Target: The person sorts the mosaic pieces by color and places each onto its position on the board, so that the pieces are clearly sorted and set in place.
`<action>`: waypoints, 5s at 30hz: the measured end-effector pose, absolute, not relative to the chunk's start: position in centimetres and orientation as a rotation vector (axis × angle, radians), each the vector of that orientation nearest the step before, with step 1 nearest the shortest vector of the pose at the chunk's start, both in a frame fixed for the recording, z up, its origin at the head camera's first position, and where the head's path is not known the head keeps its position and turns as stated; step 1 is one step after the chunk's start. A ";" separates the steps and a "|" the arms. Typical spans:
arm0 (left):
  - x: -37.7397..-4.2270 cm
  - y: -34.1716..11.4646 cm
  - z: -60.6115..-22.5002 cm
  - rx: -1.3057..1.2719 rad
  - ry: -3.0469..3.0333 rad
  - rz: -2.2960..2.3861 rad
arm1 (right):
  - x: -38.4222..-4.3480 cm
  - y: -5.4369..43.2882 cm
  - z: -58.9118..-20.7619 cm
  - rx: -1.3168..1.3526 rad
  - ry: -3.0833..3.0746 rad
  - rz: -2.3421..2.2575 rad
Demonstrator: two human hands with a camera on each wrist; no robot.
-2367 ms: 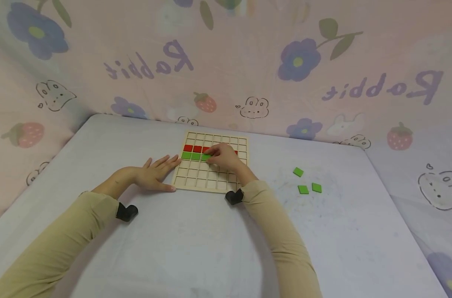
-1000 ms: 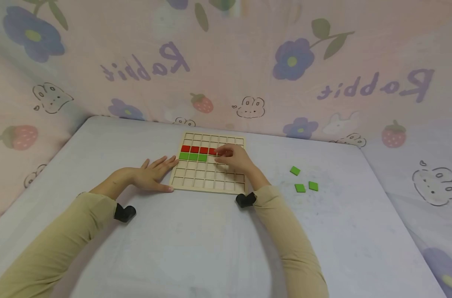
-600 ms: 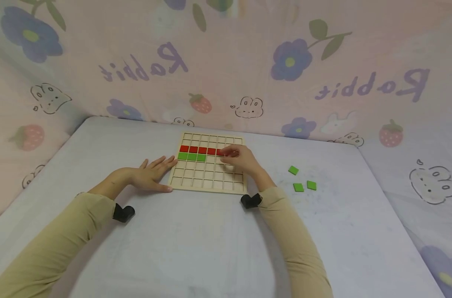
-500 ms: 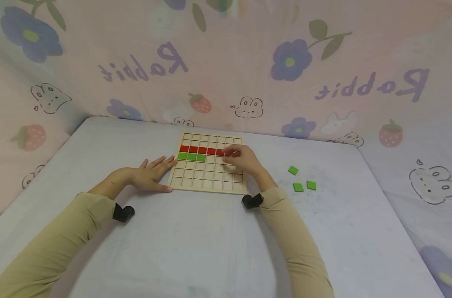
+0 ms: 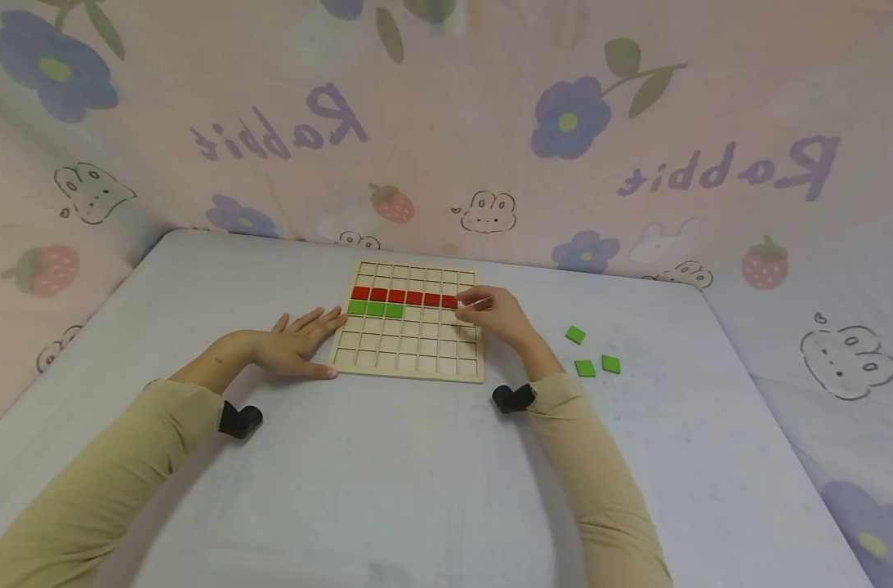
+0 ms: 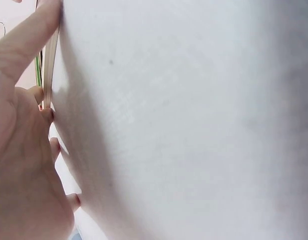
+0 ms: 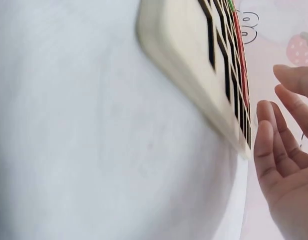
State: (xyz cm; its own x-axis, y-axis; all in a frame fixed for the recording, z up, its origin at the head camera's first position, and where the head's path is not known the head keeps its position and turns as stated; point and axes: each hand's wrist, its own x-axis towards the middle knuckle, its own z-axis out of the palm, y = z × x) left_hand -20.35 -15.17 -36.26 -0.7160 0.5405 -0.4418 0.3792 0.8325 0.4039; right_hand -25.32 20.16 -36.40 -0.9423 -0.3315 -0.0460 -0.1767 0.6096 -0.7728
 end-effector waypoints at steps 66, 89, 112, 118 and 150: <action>-20.5 -15.3 -36.6 0.675 2.455 0.375 | -22.5 29.0 -36.0 -0.189 2.740 -1.169; -20.3 -15.1 -36.0 0.680 2.449 0.376 | -22.2 31.5 -36.0 -0.155 2.791 -1.090; -20.3 -15.2 -36.2 0.676 2.454 0.368 | -21.4 33.3 -35.6 -0.125 2.832 -1.006; -20.4 -15.2 -36.4 0.674 2.457 0.372 | -21.4 33.8 -35.7 -0.101 2.806 -0.970; -20.3 -15.3 -36.1 0.678 2.451 0.392 | -21.3 34.7 -36.6 -0.036 2.826 -1.011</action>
State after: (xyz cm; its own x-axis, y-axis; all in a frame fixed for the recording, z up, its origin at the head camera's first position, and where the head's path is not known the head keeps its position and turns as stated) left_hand -20.31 -15.31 -36.14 -0.7150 0.5446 -0.4383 0.3806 0.8292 0.4094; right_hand -21.32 34.72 -36.59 -0.9899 -0.0695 -0.1237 0.0247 0.7738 -0.6330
